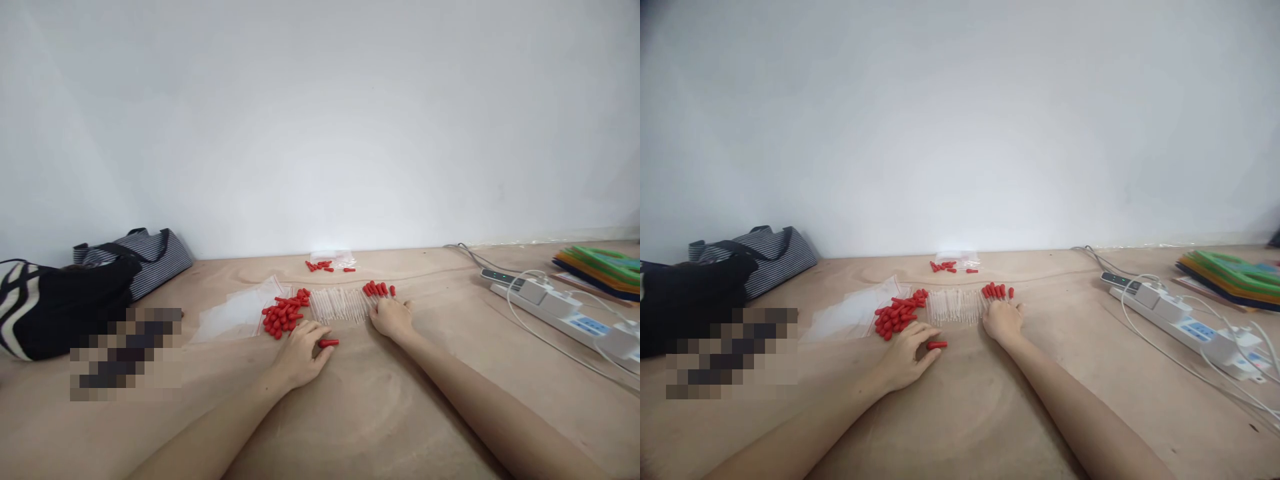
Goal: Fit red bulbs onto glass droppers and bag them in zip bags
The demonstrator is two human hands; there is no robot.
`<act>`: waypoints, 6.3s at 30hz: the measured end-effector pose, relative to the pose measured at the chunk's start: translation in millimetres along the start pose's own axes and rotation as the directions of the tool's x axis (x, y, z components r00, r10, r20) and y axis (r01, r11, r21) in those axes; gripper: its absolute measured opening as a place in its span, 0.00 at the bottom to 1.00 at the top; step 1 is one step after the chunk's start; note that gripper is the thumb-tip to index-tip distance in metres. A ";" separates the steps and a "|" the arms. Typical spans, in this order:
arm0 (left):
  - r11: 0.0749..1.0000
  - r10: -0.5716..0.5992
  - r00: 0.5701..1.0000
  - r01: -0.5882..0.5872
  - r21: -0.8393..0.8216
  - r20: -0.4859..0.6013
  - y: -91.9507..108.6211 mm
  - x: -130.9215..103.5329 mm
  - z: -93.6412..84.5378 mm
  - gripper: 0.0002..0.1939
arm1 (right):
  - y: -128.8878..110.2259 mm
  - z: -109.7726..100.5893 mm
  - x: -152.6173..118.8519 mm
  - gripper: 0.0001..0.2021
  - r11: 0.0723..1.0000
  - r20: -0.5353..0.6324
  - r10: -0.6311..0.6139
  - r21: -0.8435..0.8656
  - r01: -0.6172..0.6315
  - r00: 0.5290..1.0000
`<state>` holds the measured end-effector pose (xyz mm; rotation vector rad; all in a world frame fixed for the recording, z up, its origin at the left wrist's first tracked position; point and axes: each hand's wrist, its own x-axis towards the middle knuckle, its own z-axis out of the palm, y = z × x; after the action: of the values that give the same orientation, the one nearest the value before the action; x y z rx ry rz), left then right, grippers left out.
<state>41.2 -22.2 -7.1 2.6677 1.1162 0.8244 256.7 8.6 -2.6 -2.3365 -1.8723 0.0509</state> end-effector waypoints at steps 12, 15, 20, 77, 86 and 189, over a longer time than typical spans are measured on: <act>0.992 -0.115 0.993 0.116 -0.049 0.012 -2.3 3.7 0.8 0.06 | -1.3 1.0 -6.6 0.14 0.996 -0.020 -0.045 -0.078 0.044 0.999; 0.992 -0.117 0.993 0.118 -0.052 0.017 -2.4 3.8 0.7 0.07 | -3.4 -1.6 -7.8 0.13 0.996 -0.019 -0.044 -0.081 0.042 0.999; 0.993 -0.103 0.995 0.103 -0.049 0.004 -1.6 3.8 0.4 0.06 | -4.6 -4.4 -8.6 0.13 0.999 0.025 -0.017 -0.041 0.018 1.000; 0.982 -0.185 0.973 0.179 -0.056 -0.141 -1.3 -2.8 -2.5 0.09 | -19.8 2.4 -54.6 0.10 0.662 -0.299 -0.506 0.466 0.587 0.809; 0.989 -0.144 0.978 0.145 -0.004 -0.150 -0.2 -4.5 -1.2 0.08 | -16.0 -0.6 -54.9 0.10 0.671 -0.408 -0.585 0.241 0.701 0.701; 0.780 -0.157 0.980 0.200 0.593 -0.124 -22.4 -1.0 -17.1 0.06 | -12.5 13.8 12.6 0.17 0.991 -0.238 0.006 0.131 0.026 0.971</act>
<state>17.6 -8.3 -0.3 2.9463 1.8964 0.5950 245.8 24.8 -13.7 -2.1377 -1.7101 -0.0984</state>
